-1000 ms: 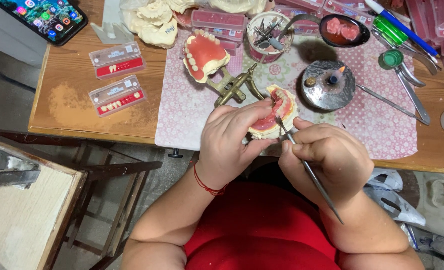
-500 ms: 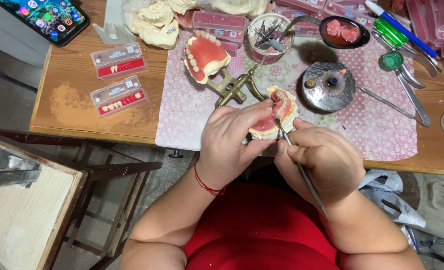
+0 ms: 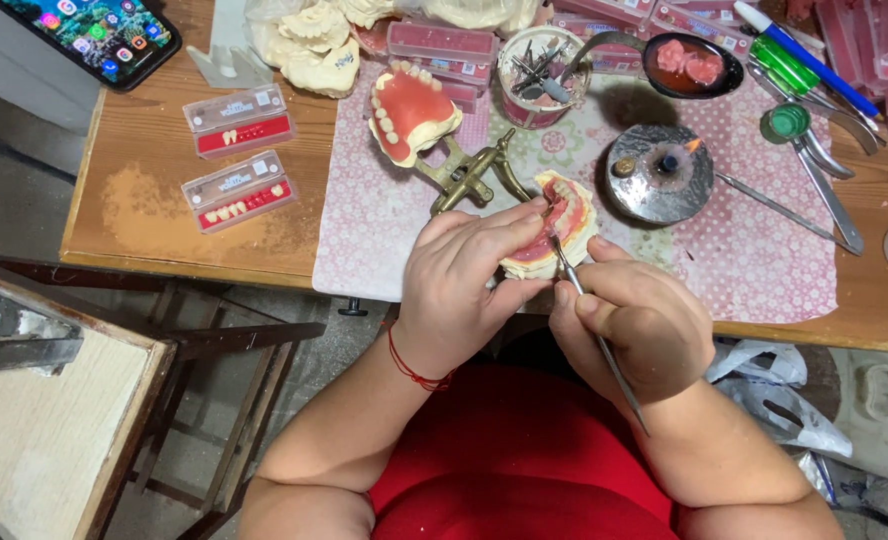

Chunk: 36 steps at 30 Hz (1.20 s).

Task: Applying and shaping material on a dental model using a specialized tool

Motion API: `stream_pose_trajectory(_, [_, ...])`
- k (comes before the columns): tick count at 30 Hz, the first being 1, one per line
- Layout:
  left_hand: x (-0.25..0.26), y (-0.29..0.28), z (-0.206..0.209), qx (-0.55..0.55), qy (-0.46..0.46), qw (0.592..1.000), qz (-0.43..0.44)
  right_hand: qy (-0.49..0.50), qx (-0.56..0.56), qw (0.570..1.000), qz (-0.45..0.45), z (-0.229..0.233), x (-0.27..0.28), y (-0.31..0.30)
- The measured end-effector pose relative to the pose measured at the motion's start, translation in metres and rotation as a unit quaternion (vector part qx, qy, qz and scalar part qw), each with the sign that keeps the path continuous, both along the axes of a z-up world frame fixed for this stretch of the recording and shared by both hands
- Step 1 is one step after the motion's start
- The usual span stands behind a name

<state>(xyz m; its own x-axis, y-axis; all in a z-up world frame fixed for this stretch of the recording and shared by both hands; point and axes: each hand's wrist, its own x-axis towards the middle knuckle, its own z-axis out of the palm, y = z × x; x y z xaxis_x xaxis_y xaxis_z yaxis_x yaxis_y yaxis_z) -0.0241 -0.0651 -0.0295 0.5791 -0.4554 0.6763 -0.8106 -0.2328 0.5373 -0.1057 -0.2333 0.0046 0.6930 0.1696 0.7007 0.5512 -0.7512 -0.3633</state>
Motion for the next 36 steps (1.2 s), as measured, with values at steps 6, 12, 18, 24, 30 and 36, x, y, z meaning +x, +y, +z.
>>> stream_pose_trajectory(6, [0.000, 0.001, 0.000, 0.003, 0.004, 1.000, -0.004, 0.027, 0.002, 1.000, -0.005, -0.004, 0.001, 0.001])
stream_pose_trajectory(12, [0.001, 0.001, 0.001, 0.005, 0.007, 1.000, -0.007, 0.040, 0.004, 0.999, 0.016, -0.011, 0.003, -0.003])
stream_pose_trajectory(18, [0.000, 0.000, 0.001, 0.003, 0.012, 1.000, -0.002, 0.019, 0.026, 0.998, 0.060, -0.018, 0.004, -0.007])
stream_pose_trajectory(24, [0.000, 0.000, 0.003, -0.001, 0.017, 1.000, -0.006, -0.001, 0.020, 0.999, 0.043, -0.024, 0.003, -0.007])
stream_pose_trajectory(30, [0.000, 0.001, 0.002, 0.012, 0.028, 0.999, -0.009, 0.051, -0.001, 0.992, 0.113, -0.020, 0.008, -0.016])
stream_pose_trajectory(36, [0.001, 0.001, 0.000, 0.014, 0.029, 0.999, -0.009, 0.071, -0.040, 0.991, 0.103, -0.019, 0.009, -0.017])
